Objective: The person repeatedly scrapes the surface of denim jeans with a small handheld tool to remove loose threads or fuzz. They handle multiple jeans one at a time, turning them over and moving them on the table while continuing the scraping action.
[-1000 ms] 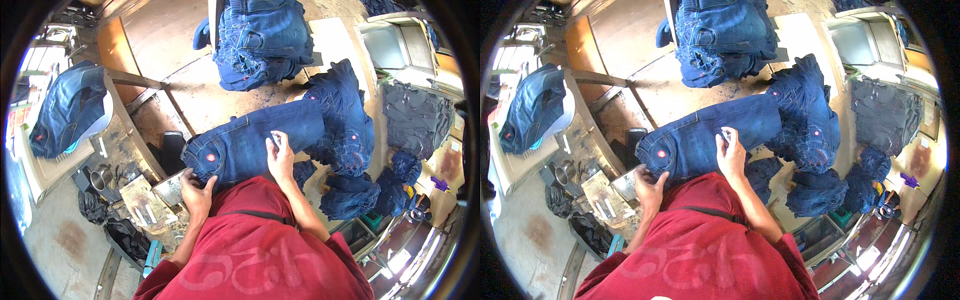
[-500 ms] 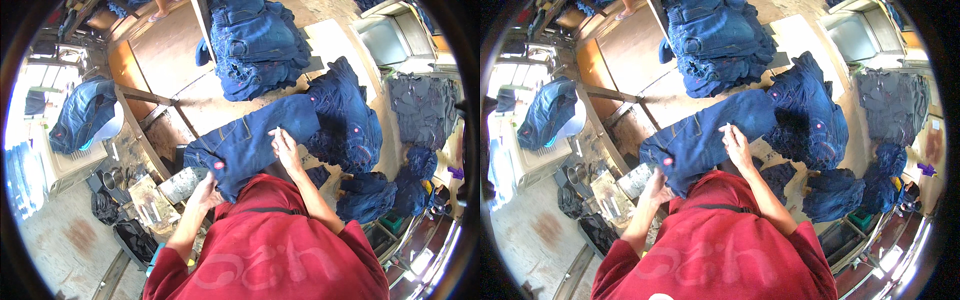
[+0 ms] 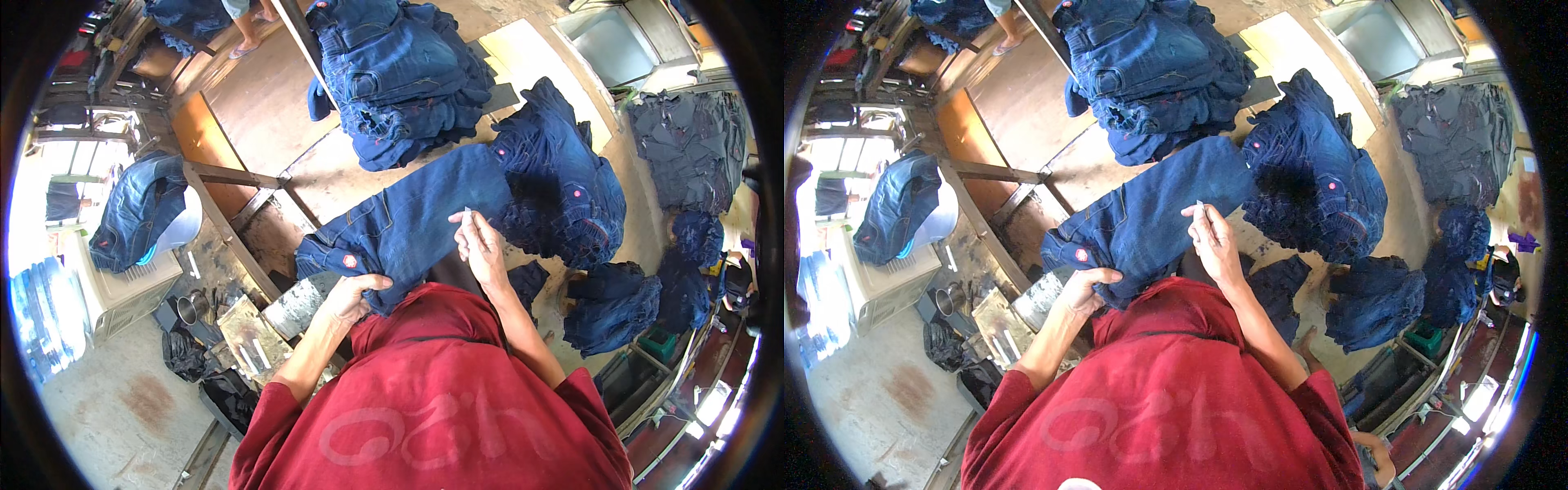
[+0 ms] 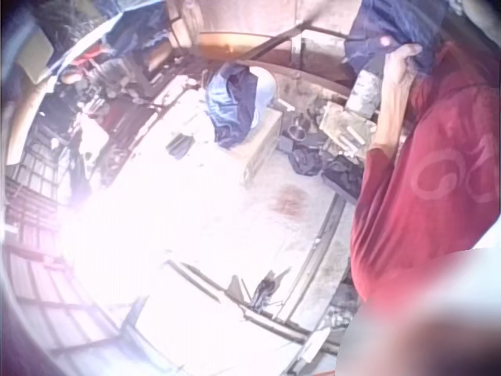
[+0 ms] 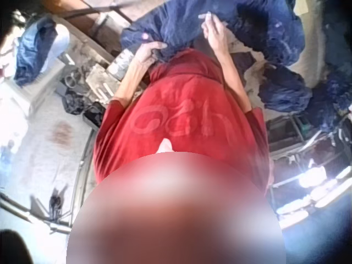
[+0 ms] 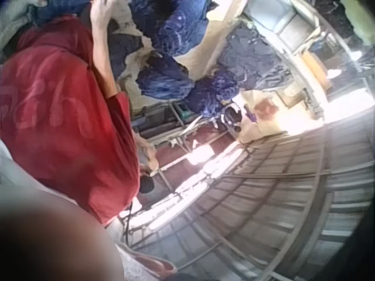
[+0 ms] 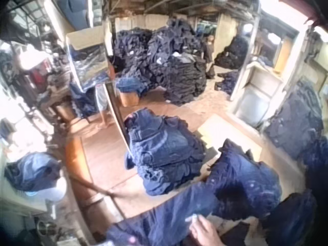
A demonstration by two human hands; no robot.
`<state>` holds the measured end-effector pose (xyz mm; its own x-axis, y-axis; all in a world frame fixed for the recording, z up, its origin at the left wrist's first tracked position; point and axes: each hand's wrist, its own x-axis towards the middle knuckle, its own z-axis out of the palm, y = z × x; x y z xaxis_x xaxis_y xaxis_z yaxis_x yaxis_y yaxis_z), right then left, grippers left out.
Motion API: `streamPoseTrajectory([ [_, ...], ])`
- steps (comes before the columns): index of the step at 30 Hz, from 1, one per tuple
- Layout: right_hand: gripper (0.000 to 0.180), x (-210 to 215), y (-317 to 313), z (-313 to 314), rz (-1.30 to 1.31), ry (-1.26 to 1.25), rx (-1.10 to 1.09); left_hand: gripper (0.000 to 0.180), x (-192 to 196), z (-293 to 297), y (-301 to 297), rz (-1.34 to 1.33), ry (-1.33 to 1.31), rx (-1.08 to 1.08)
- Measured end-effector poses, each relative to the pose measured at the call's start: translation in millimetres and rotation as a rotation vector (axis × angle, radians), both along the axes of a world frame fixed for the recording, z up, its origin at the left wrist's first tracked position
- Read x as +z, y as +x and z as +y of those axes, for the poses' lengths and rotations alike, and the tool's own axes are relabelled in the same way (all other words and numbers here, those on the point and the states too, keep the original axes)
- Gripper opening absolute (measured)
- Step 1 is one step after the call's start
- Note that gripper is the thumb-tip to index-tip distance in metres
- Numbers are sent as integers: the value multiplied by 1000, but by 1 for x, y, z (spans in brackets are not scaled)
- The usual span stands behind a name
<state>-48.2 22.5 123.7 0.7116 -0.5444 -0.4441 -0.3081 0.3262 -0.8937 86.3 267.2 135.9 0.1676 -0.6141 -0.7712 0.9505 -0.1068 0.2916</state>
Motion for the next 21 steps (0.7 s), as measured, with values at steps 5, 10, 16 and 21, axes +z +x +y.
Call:
streamPoseTrajectory([
  [5, 31, -3, -1, 11, 7, 31, 15, 57, 11, 13, -9, -57, -58, 172],
  [10, 32, 0, 0, 19, -14, 15, 24, 57, 9, 17, -13, -23, -70, 230],
  [16, 33, 6, 2, 23, -33, -26, 54, 54, 5, 24, -13, -17, -56, 210],
  [21, 34, 9, 1, 27, -32, -20, 69, 51, -2, 34, -13, -37, -80, 198],
])
